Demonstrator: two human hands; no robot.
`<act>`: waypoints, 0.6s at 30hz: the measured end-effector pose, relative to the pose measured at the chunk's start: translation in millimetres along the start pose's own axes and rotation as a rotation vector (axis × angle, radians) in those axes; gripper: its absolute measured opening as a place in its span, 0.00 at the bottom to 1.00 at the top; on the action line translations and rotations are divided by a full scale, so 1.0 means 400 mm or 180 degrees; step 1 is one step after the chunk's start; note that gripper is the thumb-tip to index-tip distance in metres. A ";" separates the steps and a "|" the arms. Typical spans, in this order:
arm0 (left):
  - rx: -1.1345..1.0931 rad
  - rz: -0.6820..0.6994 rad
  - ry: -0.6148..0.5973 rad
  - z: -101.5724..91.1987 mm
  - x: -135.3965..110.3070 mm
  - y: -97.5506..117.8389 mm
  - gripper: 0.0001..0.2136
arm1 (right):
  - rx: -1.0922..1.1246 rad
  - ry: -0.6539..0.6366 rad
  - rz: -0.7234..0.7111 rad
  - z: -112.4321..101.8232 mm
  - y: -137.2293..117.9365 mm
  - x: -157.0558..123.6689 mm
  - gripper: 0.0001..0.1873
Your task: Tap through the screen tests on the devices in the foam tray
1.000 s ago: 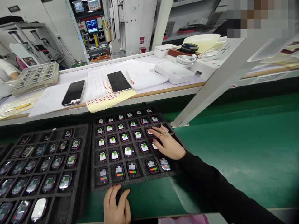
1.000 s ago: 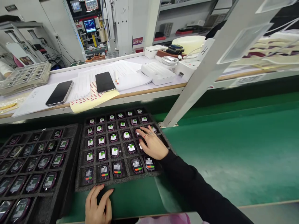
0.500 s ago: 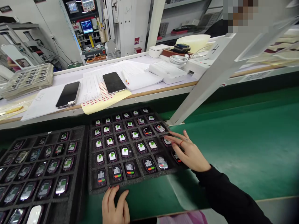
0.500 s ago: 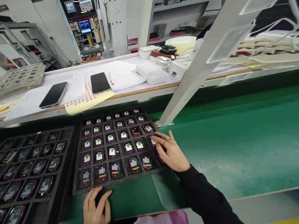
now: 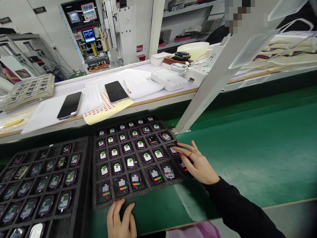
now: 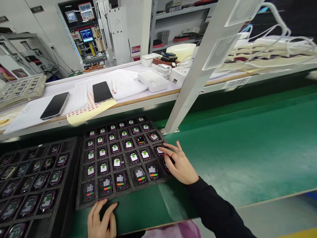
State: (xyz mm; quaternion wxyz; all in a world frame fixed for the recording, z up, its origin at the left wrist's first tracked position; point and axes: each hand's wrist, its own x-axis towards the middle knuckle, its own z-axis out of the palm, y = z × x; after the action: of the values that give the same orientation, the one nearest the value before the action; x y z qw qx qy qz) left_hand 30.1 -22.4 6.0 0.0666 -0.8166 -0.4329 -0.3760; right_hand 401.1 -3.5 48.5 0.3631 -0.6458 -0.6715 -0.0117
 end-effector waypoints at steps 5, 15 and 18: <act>0.0054 -0.0065 -0.0063 -0.002 -0.003 0.004 0.13 | -0.0090 -0.0339 0.0038 -0.009 0.008 0.011 0.20; 0.0082 0.0064 -0.0003 -0.001 0.002 -0.003 0.14 | -0.0222 0.0014 0.0490 0.010 0.028 0.002 0.19; 0.0042 0.0051 0.0003 -0.001 0.003 -0.001 0.14 | -0.0160 0.0062 0.0445 0.013 0.017 0.000 0.19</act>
State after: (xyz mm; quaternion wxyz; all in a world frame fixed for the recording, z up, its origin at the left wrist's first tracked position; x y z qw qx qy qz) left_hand 29.9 -21.5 6.8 0.0753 -0.8194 -0.4287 -0.3730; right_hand 404.6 0.2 41.4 0.3533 -0.6999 -0.6206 -0.0095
